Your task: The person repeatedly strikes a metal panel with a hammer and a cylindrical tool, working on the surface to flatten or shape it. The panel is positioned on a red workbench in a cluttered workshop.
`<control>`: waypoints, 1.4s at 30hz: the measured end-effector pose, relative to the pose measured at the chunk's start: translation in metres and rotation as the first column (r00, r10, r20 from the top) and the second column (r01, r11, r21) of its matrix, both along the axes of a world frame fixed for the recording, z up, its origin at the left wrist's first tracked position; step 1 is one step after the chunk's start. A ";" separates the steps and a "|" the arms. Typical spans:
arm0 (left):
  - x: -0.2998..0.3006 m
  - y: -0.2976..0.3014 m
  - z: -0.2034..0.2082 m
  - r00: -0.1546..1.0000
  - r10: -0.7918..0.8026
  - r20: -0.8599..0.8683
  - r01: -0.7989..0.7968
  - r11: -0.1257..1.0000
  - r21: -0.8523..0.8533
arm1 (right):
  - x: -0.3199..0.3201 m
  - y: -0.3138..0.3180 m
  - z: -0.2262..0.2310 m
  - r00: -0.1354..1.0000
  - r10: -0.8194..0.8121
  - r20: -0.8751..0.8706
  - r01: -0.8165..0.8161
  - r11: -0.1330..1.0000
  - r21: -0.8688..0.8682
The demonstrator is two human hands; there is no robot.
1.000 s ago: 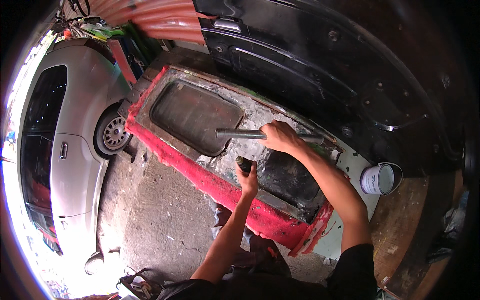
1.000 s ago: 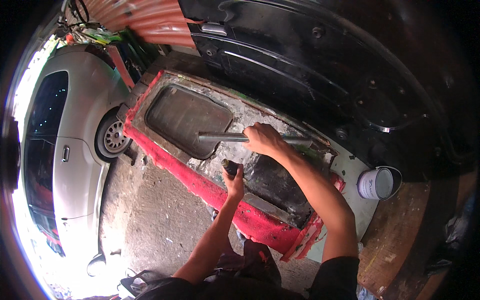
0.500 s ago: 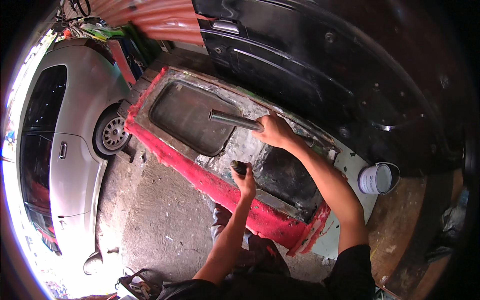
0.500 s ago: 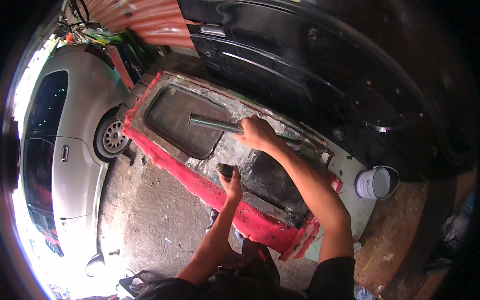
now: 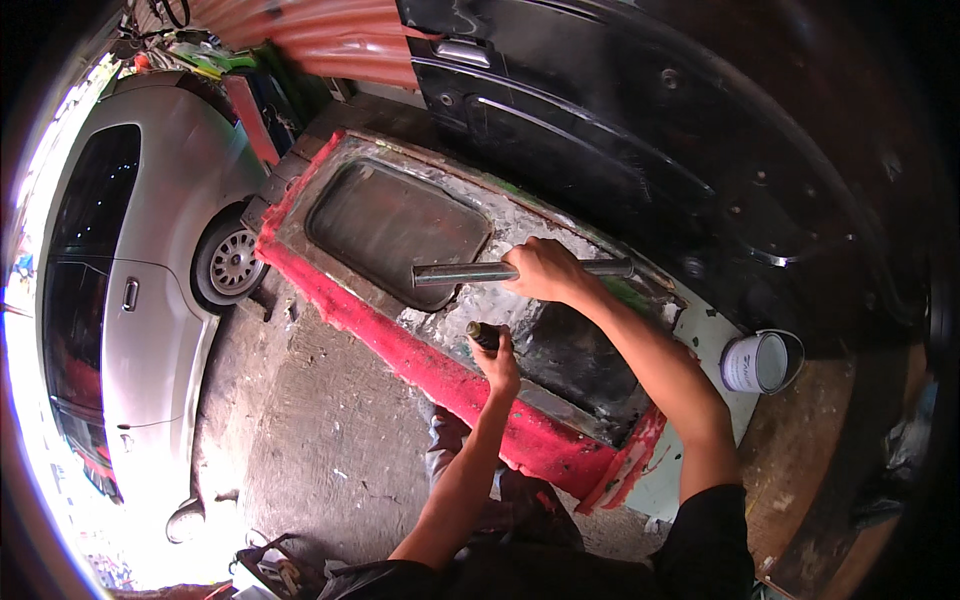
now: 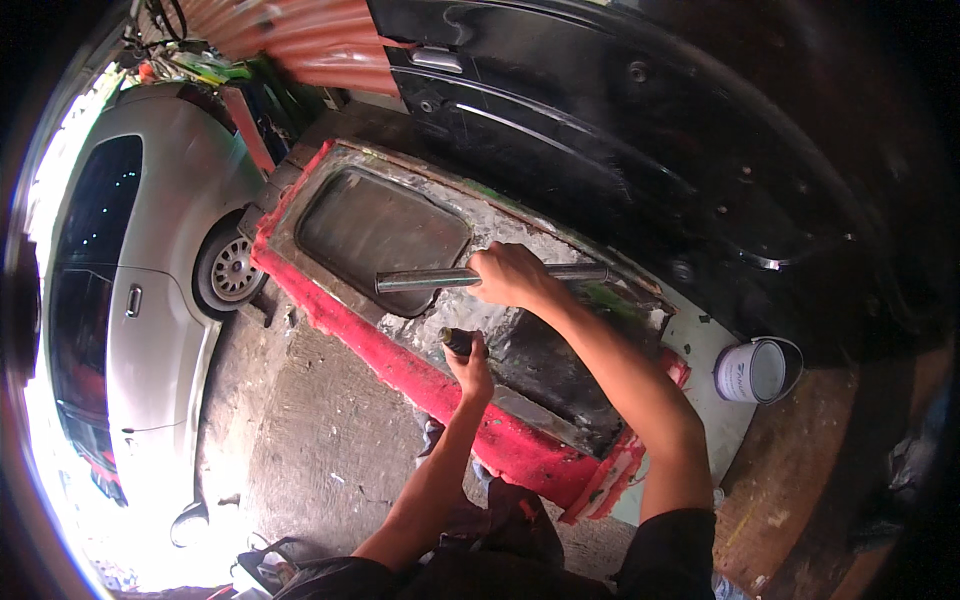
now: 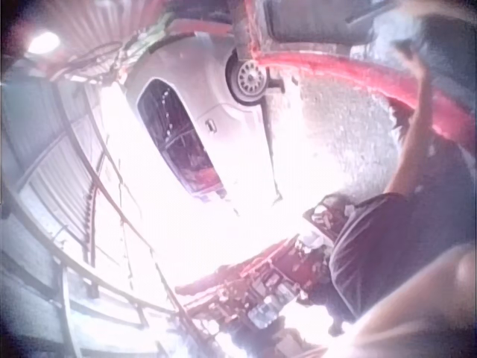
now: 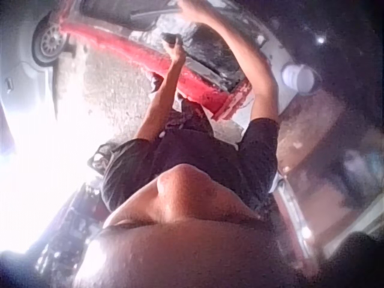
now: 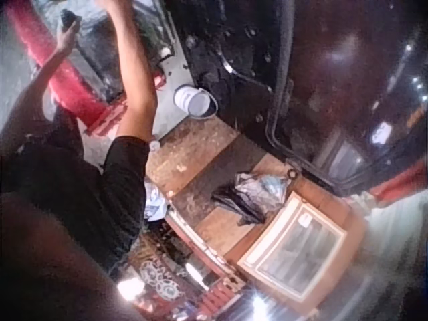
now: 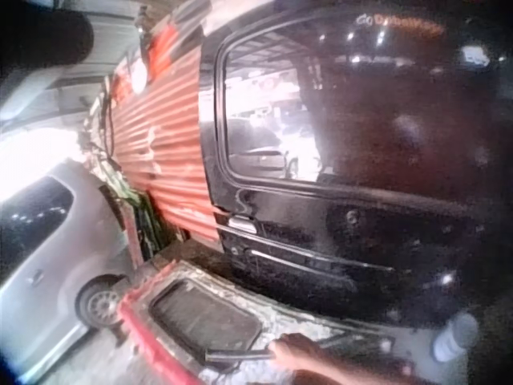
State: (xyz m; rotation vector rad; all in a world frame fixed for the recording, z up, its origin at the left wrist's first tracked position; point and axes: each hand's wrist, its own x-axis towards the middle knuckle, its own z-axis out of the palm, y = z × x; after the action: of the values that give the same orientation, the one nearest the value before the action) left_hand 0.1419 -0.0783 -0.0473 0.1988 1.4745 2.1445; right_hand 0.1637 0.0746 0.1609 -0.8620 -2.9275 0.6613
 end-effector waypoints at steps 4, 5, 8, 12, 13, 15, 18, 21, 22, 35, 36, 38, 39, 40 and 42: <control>0.005 -0.001 0.010 1.000 -0.008 0.003 0.009 1.000 -0.020 | 0.007 -0.001 -0.014 0.991 0.086 0.106 -0.090 0.995 0.035; 0.006 0.001 0.014 1.000 -0.007 -0.011 0.007 1.000 -0.030 | 0.016 0.002 -0.030 0.974 0.160 0.157 -0.192 0.958 0.212; 0.002 0.001 0.012 0.999 -0.016 -0.034 0.015 0.999 -0.039 | 0.019 0.008 -0.026 0.938 0.180 0.296 -0.263 0.926 0.270; -0.001 0.001 0.018 0.994 -0.064 -0.092 0.059 0.996 -0.065 | 0.019 0.006 -0.011 0.999 -0.014 0.046 0.009 0.996 0.091; -0.002 0.002 0.016 0.990 -0.082 -0.111 0.074 0.994 -0.077 | 0.016 0.009 -0.009 0.998 -0.034 0.061 0.032 0.999 0.035; -0.001 0.006 0.013 0.984 -0.089 -0.155 0.079 0.995 -0.068 | 0.012 0.010 0.002 0.999 -0.041 0.025 0.040 0.999 0.037; 0.001 0.005 0.017 0.989 -0.085 -0.121 0.077 0.995 -0.067 | 0.012 0.011 -0.001 0.999 0.036 -0.017 -0.033 0.989 0.142; 0.006 0.007 0.017 0.993 -0.057 -0.103 0.051 0.997 -0.059 | 0.021 0.014 -0.009 0.894 0.231 0.383 -0.342 0.905 0.254; 0.007 0.008 0.016 0.993 -0.043 -0.106 0.038 0.998 -0.052 | 0.019 0.019 -0.005 0.885 0.213 0.413 -0.343 0.899 0.273; 0.009 0.009 0.015 0.993 -0.060 -0.103 0.053 0.996 -0.070 | 0.024 0.015 -0.019 0.940 0.155 0.305 -0.248 0.923 0.295; 0.007 0.008 0.010 0.993 -0.063 -0.105 0.055 0.996 -0.076 | 0.019 0.016 -0.013 0.956 0.127 0.266 -0.204 0.936 0.287; 0.005 0.004 0.007 0.991 -0.058 -0.122 0.049 0.996 -0.078 | 0.010 0.018 0.001 0.997 0.051 0.053 -0.062 0.970 0.236; 0.006 0.004 0.010 0.989 -0.059 -0.137 0.050 0.996 -0.067 | 0.009 0.019 0.000 1.000 0.008 -0.016 -0.005 0.983 0.185; 0.007 0.005 0.014 0.986 -0.060 -0.153 0.051 0.997 -0.056 | 0.009 0.019 -0.003 0.996 -0.037 -0.083 0.048 0.990 0.130; 0.008 0.004 0.024 0.992 -0.083 -0.092 0.077 0.995 -0.063 | 0.013 0.013 -0.014 0.982 -0.081 -0.173 0.090 0.995 0.042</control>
State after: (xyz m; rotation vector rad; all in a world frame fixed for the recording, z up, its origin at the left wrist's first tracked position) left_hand 0.1501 -0.0741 -0.0236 0.3371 1.5542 2.0497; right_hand 0.1762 0.0871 0.1473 -0.8738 -2.7263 0.6215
